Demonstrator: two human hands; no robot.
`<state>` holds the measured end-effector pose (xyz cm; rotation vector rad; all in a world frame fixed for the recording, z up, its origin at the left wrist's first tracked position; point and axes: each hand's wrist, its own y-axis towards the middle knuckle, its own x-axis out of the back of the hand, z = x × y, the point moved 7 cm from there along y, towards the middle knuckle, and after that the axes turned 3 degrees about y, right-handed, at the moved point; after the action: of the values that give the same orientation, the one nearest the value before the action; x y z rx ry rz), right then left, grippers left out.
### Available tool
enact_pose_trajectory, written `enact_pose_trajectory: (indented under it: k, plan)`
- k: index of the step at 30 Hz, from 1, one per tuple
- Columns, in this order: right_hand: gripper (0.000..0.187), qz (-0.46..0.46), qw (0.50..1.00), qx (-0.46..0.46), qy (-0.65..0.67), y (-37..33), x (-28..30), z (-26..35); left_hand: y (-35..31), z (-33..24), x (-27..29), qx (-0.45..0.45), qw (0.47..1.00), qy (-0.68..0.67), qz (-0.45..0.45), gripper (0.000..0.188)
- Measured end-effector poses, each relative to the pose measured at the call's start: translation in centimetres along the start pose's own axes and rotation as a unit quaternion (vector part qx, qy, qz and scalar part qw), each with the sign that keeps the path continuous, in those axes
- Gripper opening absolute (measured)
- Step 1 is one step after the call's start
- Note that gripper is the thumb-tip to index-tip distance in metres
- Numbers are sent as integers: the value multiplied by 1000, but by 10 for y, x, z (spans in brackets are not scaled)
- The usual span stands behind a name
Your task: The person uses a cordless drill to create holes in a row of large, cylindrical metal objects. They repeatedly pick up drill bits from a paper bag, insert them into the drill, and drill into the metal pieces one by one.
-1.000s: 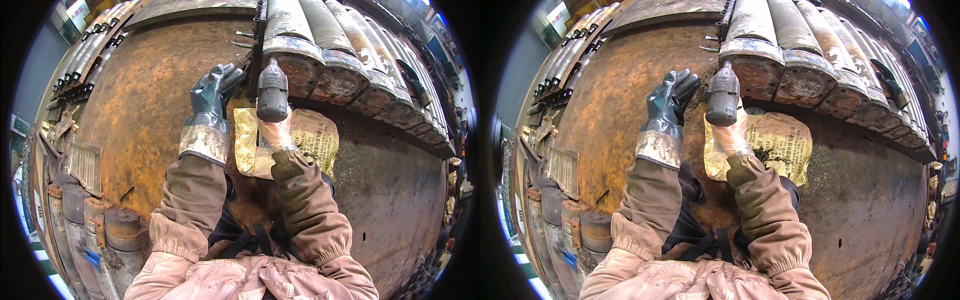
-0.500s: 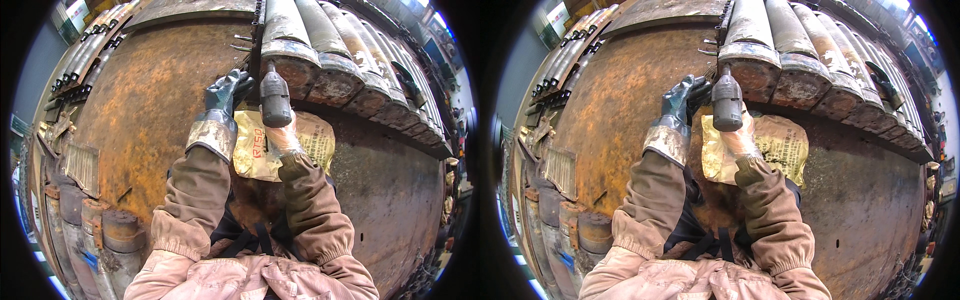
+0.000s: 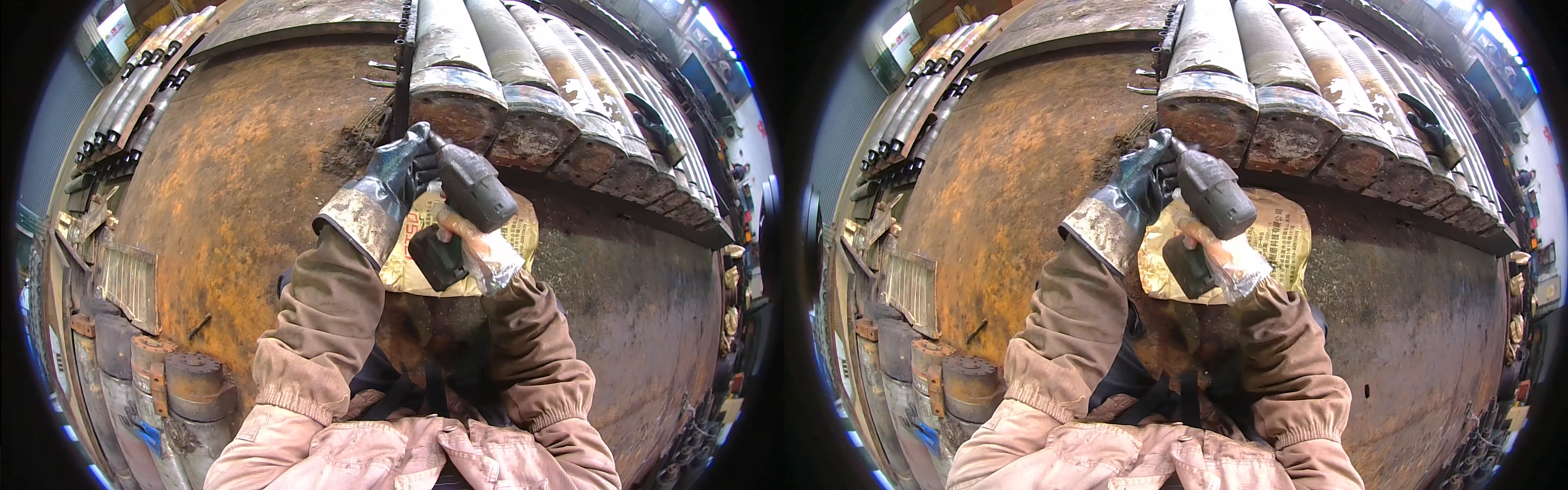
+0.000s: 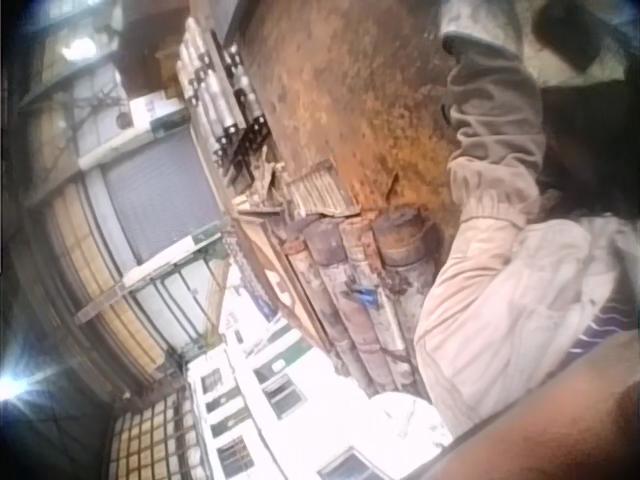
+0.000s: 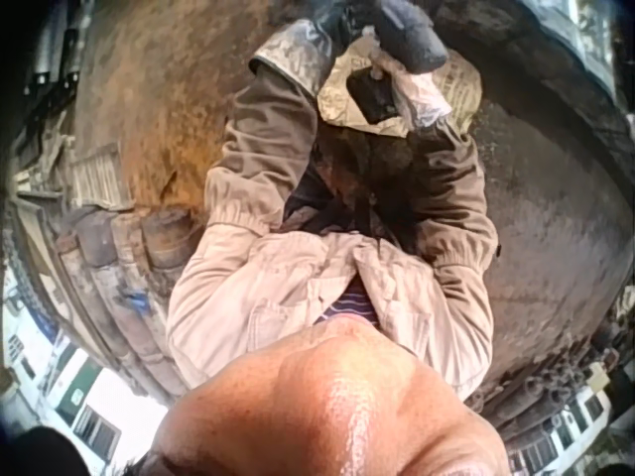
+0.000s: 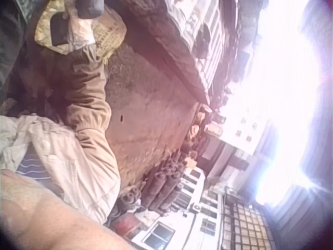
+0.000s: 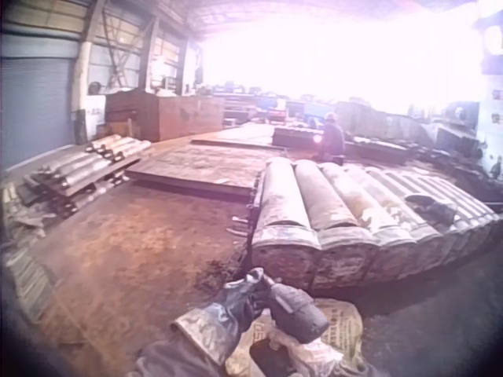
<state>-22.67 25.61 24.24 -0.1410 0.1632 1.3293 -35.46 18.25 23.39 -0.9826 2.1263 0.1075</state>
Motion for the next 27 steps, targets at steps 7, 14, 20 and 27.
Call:
enact_pose_trajectory:
  k: [7,14,20,27]
  plan:
    - [29,-15,998,-61,13,-49,18,14,-13,34,-61,72,970,-121,200,60]
    - [39,-45,992,-106,-47,-82,46,14,-3,74,-79,96,971,-135,170,32]
    - [39,-38,998,-56,-10,-104,73,16,-2,99,-98,108,935,-203,271,25]
    - [67,35,977,58,-200,-111,94,26,-6,122,-112,139,952,-145,230,39]
